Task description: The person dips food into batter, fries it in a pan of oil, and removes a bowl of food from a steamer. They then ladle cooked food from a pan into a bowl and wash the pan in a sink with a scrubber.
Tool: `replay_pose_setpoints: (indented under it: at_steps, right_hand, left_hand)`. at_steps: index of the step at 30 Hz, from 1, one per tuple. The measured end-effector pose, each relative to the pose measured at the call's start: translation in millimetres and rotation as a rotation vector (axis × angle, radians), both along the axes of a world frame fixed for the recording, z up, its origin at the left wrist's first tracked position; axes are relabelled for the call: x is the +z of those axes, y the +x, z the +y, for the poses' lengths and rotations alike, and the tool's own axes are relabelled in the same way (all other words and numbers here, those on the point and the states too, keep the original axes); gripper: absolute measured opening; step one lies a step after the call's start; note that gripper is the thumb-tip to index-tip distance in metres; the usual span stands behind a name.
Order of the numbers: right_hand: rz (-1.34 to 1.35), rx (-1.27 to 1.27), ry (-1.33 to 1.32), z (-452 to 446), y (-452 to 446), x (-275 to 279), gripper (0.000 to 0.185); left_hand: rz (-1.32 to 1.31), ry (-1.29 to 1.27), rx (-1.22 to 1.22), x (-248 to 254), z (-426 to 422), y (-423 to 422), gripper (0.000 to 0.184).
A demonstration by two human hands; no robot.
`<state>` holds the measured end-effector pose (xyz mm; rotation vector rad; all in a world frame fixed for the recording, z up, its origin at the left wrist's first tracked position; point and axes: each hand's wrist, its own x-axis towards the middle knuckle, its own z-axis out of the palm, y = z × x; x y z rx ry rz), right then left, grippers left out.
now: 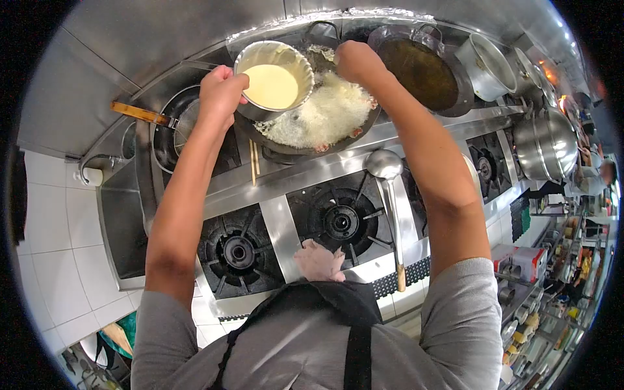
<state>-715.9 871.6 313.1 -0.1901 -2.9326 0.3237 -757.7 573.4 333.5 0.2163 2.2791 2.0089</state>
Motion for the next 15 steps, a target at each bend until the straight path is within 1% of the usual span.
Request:
replay_pose_setpoints:
  at_steps: [1,2,5,8,11,14,15]
  right_hand:
    - [0.008,-0.016,0.014,-2.4,-4.5,-3.2,0.024]
    - [0.097,-0.012,-0.026,-4.2,-8.8,-6.1,0.023]
    - [0.175,-0.027,-0.035,-8.8,-20.2,-4.5,0.022]
    - [0.122,0.012,0.030,-5.1,-16.8,-8.5,0.021]
    - [-0.124,-0.046,0.091,7.8,-11.3,-31.4,0.020]
    - [-0.093,-0.054,0.002,15.4,-2.3,-40.3,0.020]
    - [-0.037,-0.010,0.043,17.0,-5.1,-39.2,0.020]
  left_hand:
    - [-0.002,0.012,-0.002,1.0,-2.2,0.2,0.022]
    - [-0.005,0.009,-0.005,0.6,-3.6,-0.6,0.022]
    - [-0.008,0.004,-0.015,0.9,-7.5,0.2,0.022]
    - [0.001,0.015,-0.025,6.6,-8.6,5.4,0.022]
    - [0.000,0.031,-0.033,6.9,-9.3,6.6,0.021]
    - [0.006,0.021,-0.046,7.1,-9.3,6.6,0.021]
    - [0.005,0.006,-0.050,8.7,-9.1,7.8,0.022]
